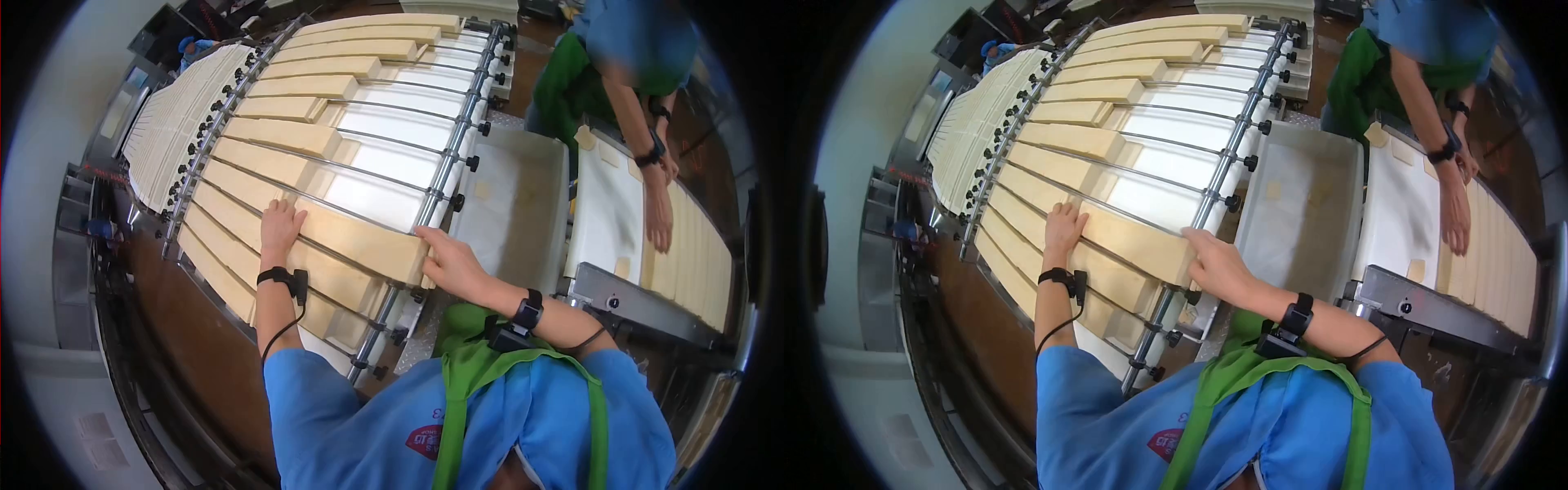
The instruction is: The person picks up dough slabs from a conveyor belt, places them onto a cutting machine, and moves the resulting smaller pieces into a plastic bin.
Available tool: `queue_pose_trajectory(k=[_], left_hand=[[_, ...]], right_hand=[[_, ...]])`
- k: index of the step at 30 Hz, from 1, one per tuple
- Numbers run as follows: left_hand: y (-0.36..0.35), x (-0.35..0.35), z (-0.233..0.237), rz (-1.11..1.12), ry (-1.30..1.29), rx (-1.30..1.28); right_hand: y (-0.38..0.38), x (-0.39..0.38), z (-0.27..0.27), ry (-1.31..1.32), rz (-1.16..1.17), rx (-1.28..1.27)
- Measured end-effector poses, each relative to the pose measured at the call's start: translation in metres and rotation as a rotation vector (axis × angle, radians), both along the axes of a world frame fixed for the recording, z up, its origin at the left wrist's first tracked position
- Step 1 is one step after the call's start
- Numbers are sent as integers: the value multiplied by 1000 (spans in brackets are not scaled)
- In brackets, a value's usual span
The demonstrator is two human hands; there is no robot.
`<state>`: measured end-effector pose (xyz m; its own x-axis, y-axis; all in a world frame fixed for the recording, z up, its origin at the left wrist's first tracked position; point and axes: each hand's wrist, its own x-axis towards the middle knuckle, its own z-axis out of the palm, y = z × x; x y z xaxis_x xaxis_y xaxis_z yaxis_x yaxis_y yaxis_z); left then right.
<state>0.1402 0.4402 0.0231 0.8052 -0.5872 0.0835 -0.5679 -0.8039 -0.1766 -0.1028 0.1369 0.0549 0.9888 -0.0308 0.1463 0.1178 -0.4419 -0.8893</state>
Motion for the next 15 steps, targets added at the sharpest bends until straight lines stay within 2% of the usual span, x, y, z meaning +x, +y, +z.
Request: queue_pose_trajectory(k=[3,6,7,9,11,12,13,14,15], left_hand=[[5,-4,6,58,-164,-122],[2,-7,0,158,-342,-277],[-6,-13,4,126,-293,-392],[-37,-37,6,27,-159,-629],[-78,-85,9,-200,156,-804],[-95,-109,13,-337,251,-685],[-111,-134,15,-476,181,-567],[-126,-156,16,-474,141,-445],[-130,-165,12,-403,107,-357]], right_hand=[[17,16,-10,-28,20,17],[38,28,-44,-98,-3,21],[43,31,-50,-126,-29,18],[40,35,-58,3,26,151],[24,32,-68,34,-1,241],[22,31,-73,-7,-23,265],[19,29,-75,-73,-59,262],[8,26,-76,-141,-88,255],[-11,17,-68,-103,-105,263]])
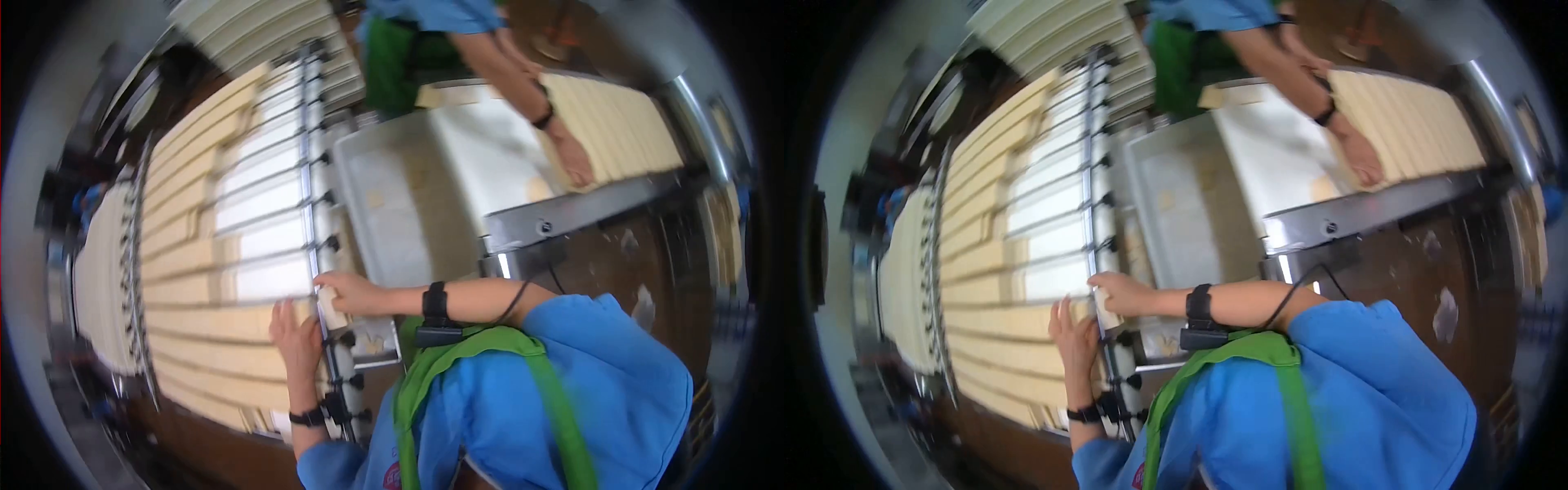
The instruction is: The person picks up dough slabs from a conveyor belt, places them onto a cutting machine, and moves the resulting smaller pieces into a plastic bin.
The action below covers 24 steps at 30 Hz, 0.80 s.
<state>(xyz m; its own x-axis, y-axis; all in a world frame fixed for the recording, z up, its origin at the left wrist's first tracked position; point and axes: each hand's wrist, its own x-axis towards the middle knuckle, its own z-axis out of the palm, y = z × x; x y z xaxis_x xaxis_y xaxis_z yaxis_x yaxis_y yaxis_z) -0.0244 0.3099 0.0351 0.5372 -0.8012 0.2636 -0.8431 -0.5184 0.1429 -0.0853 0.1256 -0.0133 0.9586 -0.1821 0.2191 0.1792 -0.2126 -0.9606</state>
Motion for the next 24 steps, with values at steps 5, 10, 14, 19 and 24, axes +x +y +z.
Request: queue_pose_trajectory(k=[5,10,14,19,24], left_hand=[[1,-11,-7,206,-44,172],[-34,-2,4,176,254,35],[-134,-24,18,-108,273,-82],[-311,-88,18,-491,308,-170],[-498,-154,-15,-792,413,-288]], right_hand=[[-95,-61,30,93,-195,-61],[-209,-185,16,159,-543,-126],[-286,-290,14,344,-1074,8],[-354,-342,-21,662,-1312,-421],[-377,-337,-25,854,-1251,-417]])
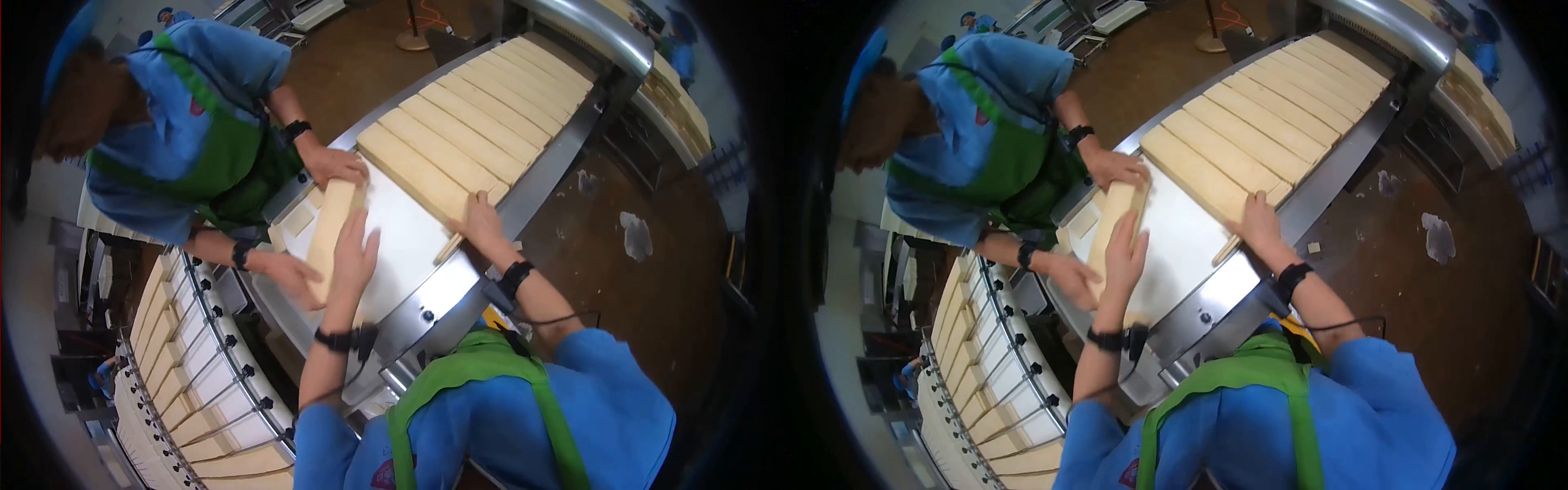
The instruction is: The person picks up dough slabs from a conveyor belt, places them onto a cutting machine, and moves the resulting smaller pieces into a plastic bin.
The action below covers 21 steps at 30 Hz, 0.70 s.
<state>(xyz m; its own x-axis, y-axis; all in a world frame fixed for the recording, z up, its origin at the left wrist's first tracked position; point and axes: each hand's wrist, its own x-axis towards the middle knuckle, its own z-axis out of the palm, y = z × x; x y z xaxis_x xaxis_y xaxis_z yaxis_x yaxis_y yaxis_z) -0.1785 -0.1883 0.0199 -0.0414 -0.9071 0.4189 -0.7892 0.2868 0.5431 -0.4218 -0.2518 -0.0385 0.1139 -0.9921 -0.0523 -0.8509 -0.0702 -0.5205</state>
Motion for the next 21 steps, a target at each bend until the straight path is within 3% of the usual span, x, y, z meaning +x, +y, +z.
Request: queue_pose_trajectory(k=[5,9,12,17,21], left_hand=[[-165,-10,-58,92,-155,38],[-234,2,-83,224,-345,248],[-252,4,-89,304,-400,390],[-232,8,-47,328,-479,645],[-166,55,-37,539,-426,700]], right_hand=[[1,0,-2,12,51,-105],[0,-4,-1,14,94,-110],[0,-6,1,-11,108,-124],[-3,-4,-2,9,154,-111],[-9,5,10,82,404,96]])
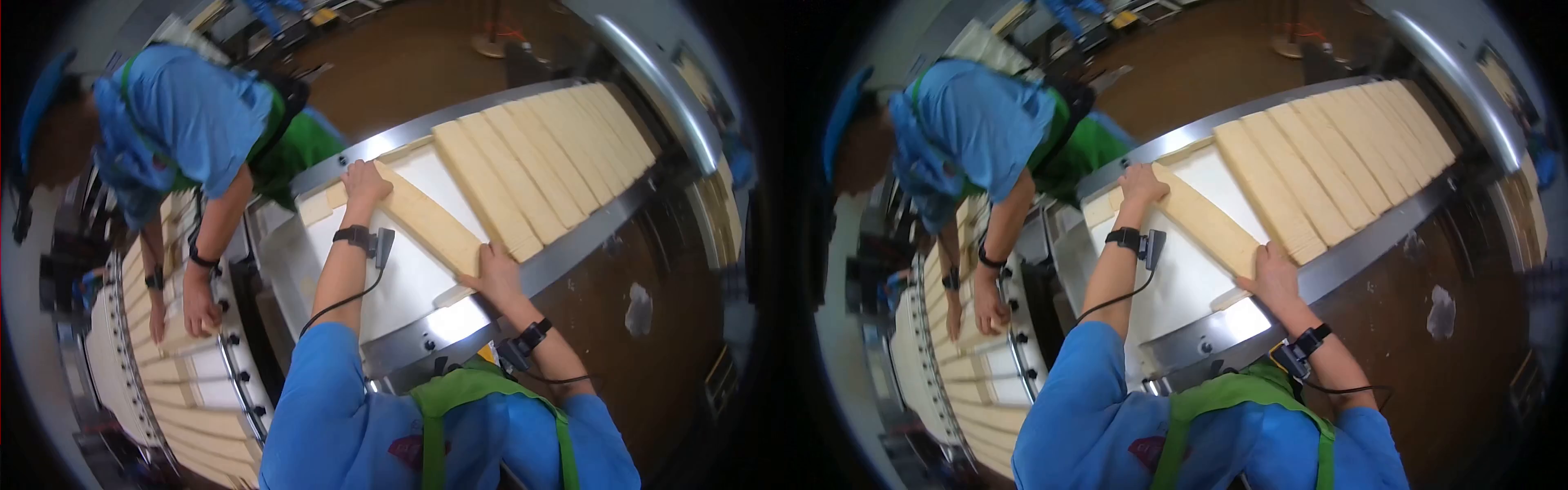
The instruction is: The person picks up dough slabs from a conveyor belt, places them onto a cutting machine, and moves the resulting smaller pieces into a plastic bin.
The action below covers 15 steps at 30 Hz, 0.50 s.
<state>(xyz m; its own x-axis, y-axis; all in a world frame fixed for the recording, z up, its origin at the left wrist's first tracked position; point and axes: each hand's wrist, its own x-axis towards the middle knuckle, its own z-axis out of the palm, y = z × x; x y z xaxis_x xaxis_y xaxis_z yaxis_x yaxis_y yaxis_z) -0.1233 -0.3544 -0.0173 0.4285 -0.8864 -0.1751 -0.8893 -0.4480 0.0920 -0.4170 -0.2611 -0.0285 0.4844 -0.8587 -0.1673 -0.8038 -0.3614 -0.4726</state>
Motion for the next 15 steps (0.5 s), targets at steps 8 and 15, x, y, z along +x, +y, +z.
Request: queue_pose_trajectory(k=[8,15], left_hand=[[216,60,-66,388,834,-775],[406,91,9,807,508,-1238]], right_hand=[[-16,47,-15,-156,184,14],[86,162,42,-328,531,-103]])
